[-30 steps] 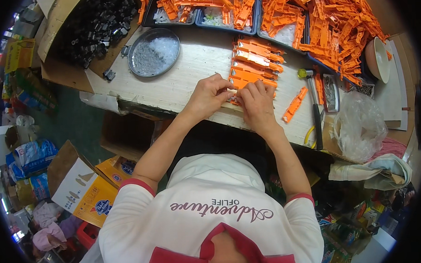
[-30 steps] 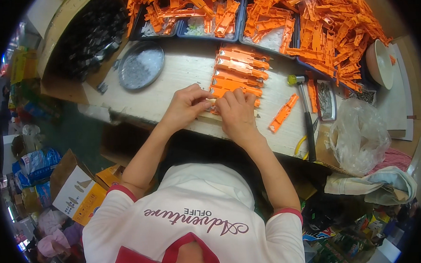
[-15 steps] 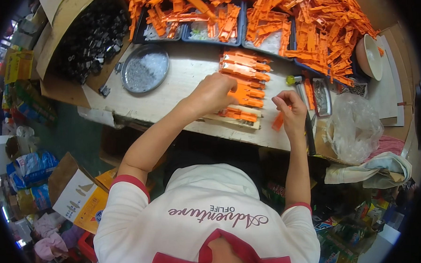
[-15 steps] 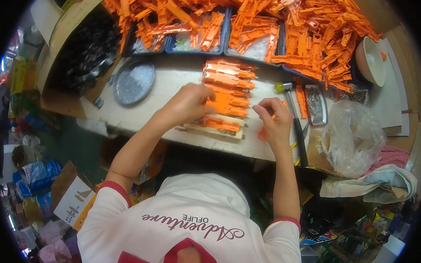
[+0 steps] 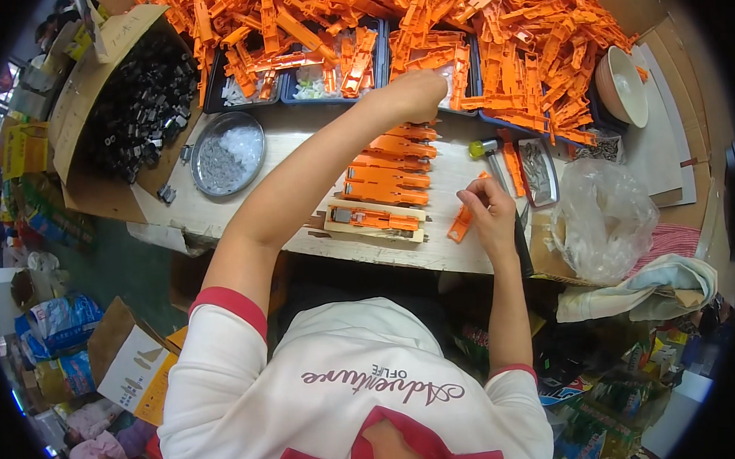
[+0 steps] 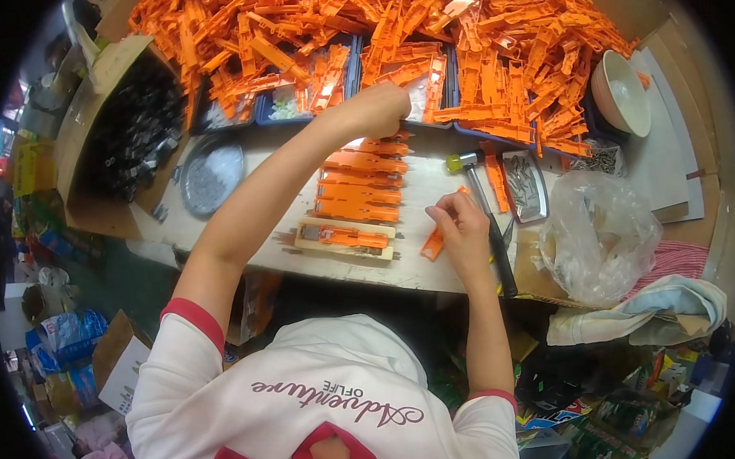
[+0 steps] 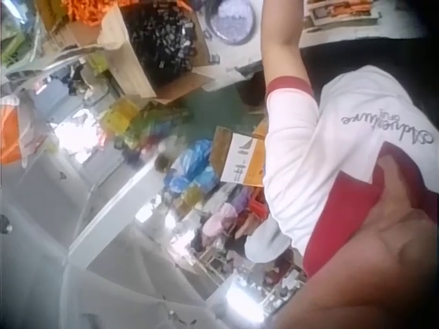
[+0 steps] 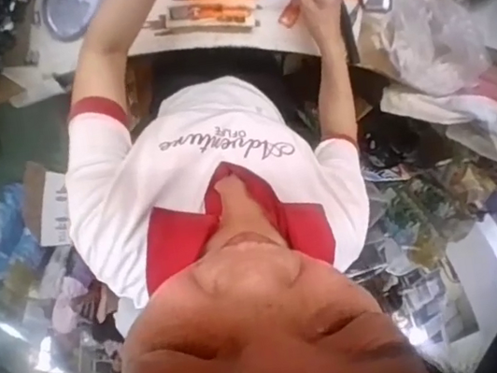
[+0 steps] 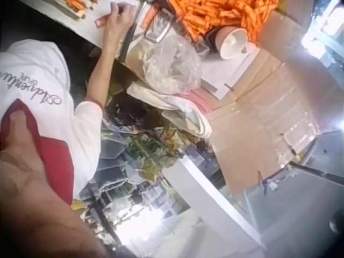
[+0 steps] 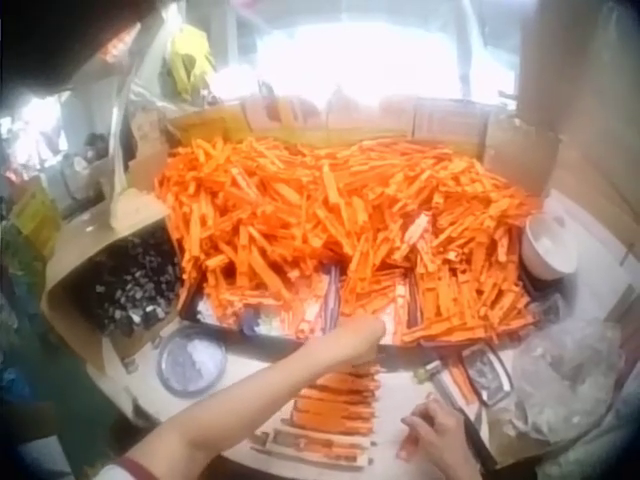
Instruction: Manually assembling small orange plastic toy components at a factory workbench.
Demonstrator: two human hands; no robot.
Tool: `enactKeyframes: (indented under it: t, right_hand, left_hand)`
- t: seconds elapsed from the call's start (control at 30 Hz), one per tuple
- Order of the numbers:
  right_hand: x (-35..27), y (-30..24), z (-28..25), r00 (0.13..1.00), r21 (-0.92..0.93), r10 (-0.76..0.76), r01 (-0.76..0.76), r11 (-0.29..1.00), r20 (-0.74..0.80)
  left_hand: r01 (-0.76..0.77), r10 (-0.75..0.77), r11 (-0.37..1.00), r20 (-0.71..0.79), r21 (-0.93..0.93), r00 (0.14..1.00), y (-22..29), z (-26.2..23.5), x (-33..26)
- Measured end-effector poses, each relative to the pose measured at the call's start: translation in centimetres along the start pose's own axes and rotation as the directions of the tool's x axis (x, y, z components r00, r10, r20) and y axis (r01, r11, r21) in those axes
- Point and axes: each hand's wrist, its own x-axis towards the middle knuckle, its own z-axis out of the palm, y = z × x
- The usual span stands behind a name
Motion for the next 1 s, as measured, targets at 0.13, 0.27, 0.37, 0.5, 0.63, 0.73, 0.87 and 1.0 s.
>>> enactKeyframes:
  t: [0.13, 0.27, 0.37, 0.5, 0.63, 0.73, 0.87, 1.0]
  right_hand:
    - [0.2, 0.1, 0.0, 1.000, -0.004, -0.003, 0.003, 1.000, -0.004]
    - [0.3, -0.3, 0.0, 1.000, 0.028, 0.004, -0.004, 1.000, -0.014]
    - [0.4, 0.2, 0.1, 0.995, 0.152, 0.101, -0.096, 0.984, -0.025]
    - [0.6, -0.3, 0.5, 0.985, 0.347, 0.167, -0.143, 0.927, -0.043]
    - [0.6, -3.3, 1.8, 0.989, 0.572, 0.142, -0.141, 0.808, 0.043]
    - [0.2, -5.4, 3.7, 0.992, 0.656, 0.047, -0.114, 0.746, 0.119]
    - [-0.6, -6.7, 5.7, 0.980, 0.667, 0.034, -0.158, 0.728, 0.195]
    - [-1.2, -6.9, 6.6, 0.978, 0.648, 0.028, -0.159, 0.745, 0.208]
  left_hand:
    - [-0.089, 0.088, 0.996, -0.072, -0.016, 0.994, -2.0, 0.7, 0.5]
    - [-0.066, 0.033, 0.974, -0.152, -0.217, 0.988, -3.4, 0.8, 0.2]
    - [0.019, -0.134, 0.894, -0.225, -0.449, 0.965, -2.7, -0.2, -1.3]
    - [0.095, -0.333, 0.466, -0.075, -0.879, 0.940, -0.6, 0.1, -5.1]
    - [-0.028, -0.313, 0.092, -0.055, -0.995, 0.948, 2.1, 2.4, -10.8]
    - [-0.021, -0.298, -0.113, 0.014, -0.993, 0.954, 2.9, 4.7, -14.3]
    - [-0.019, -0.237, -0.228, 0.037, -0.974, 0.971, 3.3, 5.7, -16.8]
    - [-0.042, -0.239, -0.243, 0.018, -0.969, 0.971, 3.2, 6.2, -17.7]
